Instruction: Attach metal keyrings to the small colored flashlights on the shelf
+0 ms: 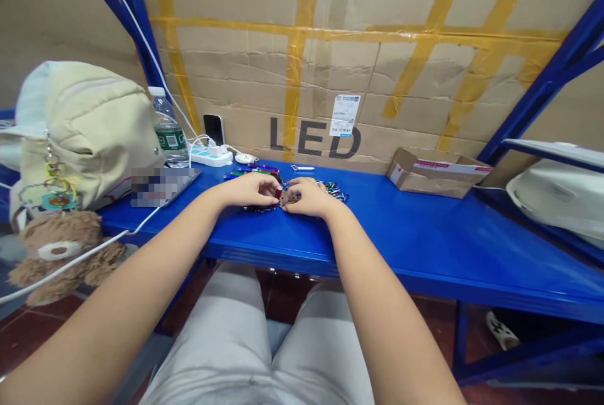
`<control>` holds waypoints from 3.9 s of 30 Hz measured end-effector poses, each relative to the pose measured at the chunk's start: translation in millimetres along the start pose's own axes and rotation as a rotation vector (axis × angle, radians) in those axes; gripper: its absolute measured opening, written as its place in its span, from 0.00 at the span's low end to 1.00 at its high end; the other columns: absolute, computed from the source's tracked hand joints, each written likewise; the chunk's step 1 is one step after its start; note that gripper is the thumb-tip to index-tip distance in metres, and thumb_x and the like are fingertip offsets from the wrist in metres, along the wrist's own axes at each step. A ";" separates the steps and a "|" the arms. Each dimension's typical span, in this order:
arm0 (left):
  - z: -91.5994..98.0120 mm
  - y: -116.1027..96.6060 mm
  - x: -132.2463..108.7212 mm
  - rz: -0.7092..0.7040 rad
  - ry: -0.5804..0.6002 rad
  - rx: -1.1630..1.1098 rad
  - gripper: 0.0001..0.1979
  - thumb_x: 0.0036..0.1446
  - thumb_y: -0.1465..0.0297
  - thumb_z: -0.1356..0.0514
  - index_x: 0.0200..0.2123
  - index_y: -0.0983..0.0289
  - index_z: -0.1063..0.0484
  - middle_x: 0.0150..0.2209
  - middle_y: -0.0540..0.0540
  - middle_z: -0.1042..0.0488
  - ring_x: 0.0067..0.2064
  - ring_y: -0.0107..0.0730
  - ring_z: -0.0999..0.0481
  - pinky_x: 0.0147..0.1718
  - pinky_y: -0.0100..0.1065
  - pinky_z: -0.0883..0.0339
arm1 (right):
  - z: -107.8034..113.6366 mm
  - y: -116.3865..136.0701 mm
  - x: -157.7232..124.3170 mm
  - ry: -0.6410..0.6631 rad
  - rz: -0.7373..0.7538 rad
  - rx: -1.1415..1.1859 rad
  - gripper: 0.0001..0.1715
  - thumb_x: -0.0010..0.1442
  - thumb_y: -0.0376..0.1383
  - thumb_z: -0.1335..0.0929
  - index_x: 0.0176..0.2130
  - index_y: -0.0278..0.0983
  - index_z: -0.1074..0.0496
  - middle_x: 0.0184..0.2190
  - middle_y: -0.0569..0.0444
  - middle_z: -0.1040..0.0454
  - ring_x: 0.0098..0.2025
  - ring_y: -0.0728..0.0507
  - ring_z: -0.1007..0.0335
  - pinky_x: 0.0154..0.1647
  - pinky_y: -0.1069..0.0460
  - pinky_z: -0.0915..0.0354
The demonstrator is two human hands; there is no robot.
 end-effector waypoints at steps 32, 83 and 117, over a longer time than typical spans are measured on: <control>6.3 -2.4 4.3 -0.081 -0.173 0.157 0.10 0.49 0.71 0.39 0.37 0.64 0.26 0.37 0.53 0.22 0.40 0.33 0.24 0.40 0.32 0.33 | 34.4 14.0 -4.6 -0.243 0.036 0.233 0.06 0.53 0.39 0.30 0.33 0.40 0.24 0.55 0.50 0.33 0.59 0.41 0.39 0.62 0.42 0.46; 7.1 4.4 6.5 -0.013 -0.241 0.211 0.09 0.49 0.71 0.39 0.36 0.64 0.25 0.36 0.53 0.22 0.39 0.34 0.24 0.39 0.32 0.34 | 20.7 9.0 4.7 -0.335 0.094 0.186 0.06 0.54 0.37 0.31 0.33 0.39 0.25 0.50 0.48 0.30 0.56 0.42 0.35 0.60 0.44 0.43; 11.7 18.2 11.2 0.026 -0.359 0.214 0.09 0.47 0.72 0.37 0.35 0.65 0.25 0.36 0.53 0.21 0.39 0.34 0.24 0.41 0.33 0.32 | -11.9 3.4 6.7 0.156 -0.097 -0.050 0.06 0.53 0.39 0.29 0.28 0.40 0.23 0.49 0.50 0.26 0.60 0.38 0.40 0.58 0.48 0.41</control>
Point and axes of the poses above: each hand's wrist, its own x-axis towards the middle knuckle, its own z-axis out of the back of the hand, y = z × x, the point moved 6 cm from there along x, towards the middle knuckle
